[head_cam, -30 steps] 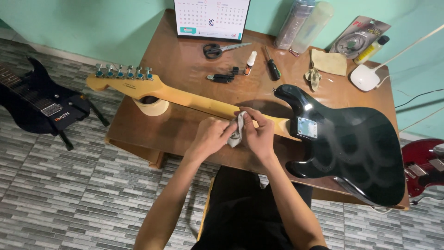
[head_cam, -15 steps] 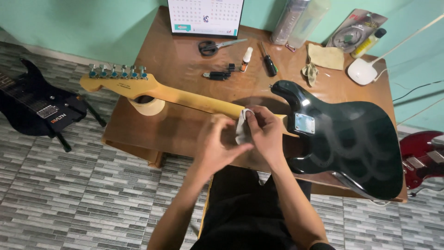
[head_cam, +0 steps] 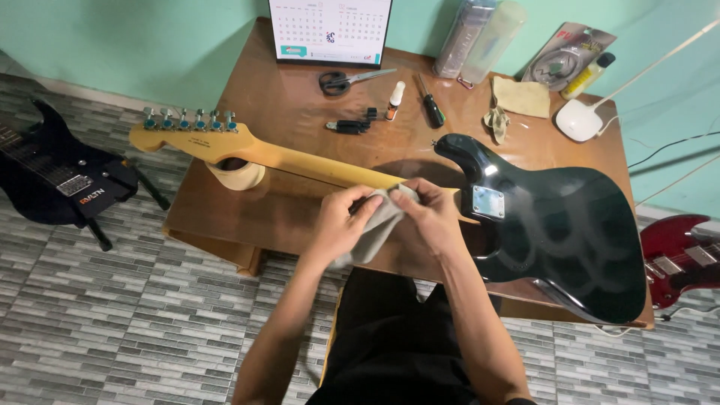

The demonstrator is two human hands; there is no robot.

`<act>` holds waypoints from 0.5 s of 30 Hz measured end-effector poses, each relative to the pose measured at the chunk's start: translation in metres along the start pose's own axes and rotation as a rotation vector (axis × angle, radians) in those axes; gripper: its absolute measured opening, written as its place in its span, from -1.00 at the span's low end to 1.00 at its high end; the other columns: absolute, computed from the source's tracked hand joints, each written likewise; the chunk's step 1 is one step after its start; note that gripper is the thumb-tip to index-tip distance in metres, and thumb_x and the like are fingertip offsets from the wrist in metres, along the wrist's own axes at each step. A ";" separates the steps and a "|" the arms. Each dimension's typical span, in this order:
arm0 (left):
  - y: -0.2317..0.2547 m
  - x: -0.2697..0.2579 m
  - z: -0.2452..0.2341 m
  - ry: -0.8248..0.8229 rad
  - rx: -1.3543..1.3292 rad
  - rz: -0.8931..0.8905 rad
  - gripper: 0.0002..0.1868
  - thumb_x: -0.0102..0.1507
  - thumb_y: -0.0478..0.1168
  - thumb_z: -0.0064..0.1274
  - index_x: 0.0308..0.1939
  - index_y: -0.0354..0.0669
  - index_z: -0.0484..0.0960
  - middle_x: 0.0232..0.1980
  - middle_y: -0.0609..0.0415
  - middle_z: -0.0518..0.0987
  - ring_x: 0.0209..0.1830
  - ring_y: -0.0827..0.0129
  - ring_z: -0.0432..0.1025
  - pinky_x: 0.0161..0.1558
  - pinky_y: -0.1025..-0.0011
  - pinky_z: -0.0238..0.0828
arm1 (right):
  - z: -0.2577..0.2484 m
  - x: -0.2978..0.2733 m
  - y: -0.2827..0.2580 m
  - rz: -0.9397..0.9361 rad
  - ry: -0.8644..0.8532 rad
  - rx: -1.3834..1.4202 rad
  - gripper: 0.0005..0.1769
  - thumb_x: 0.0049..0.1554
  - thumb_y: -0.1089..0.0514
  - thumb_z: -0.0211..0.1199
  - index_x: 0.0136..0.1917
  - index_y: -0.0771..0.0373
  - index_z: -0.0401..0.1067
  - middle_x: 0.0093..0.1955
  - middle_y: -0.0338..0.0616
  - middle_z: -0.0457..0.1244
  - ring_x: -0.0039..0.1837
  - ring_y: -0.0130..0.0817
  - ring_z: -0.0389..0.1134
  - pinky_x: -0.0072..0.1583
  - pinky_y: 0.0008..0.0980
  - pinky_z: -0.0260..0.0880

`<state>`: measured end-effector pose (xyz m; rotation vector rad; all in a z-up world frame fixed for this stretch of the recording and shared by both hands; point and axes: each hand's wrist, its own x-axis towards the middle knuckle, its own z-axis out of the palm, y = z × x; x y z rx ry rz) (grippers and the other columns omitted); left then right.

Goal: The person cleans the back of a black electric guitar using a cloth. They wipe the body and neck of the instrument while it rests on a wooden table, moving the cloth back and forth to remove dust or smudges.

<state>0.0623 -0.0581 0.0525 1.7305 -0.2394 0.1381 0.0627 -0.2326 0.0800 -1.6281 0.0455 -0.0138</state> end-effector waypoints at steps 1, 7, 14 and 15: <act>0.003 0.004 -0.004 -0.059 0.048 -0.014 -0.81 0.31 -0.07 0.20 -0.14 -0.07 0.77 -0.22 0.00 0.73 -0.06 0.32 0.62 -0.05 0.33 0.52 | 0.003 0.003 0.005 0.000 0.033 0.002 -0.90 0.12 0.16 0.43 -0.21 0.18 0.59 -0.29 -0.32 0.32 -0.21 -0.60 0.21 -0.09 -0.58 0.19; 0.017 0.051 -0.040 -0.193 0.434 -0.116 -0.76 0.27 -0.29 0.06 -0.01 -0.11 0.73 -0.03 -0.13 0.72 0.10 -0.11 0.56 0.16 0.02 0.42 | -0.038 0.042 0.015 -0.263 0.104 -0.152 -0.83 0.29 0.29 0.22 -0.13 0.29 0.58 -0.22 -0.14 0.33 -0.07 -0.38 0.29 0.08 -0.36 0.27; -0.004 0.096 -0.035 -0.029 0.653 0.161 -0.75 0.32 -0.22 0.02 0.04 0.23 0.62 0.03 0.28 0.68 0.18 0.30 0.51 0.33 0.24 0.19 | -0.049 0.031 -0.030 -0.548 0.188 -0.443 -0.78 0.28 0.43 0.12 0.02 0.30 0.57 -0.15 -0.08 0.42 -0.02 -0.34 0.37 0.15 -0.28 0.33; 0.003 0.089 -0.035 -0.061 0.546 0.131 -0.75 0.29 -0.26 0.02 0.01 0.14 0.64 0.00 0.18 0.69 0.17 0.20 0.52 0.29 0.21 0.27 | -0.046 0.029 -0.019 -0.591 0.146 -0.499 -0.74 0.16 0.39 0.28 0.14 0.30 0.53 -0.08 -0.02 0.41 0.04 -0.13 0.39 0.16 -0.18 0.34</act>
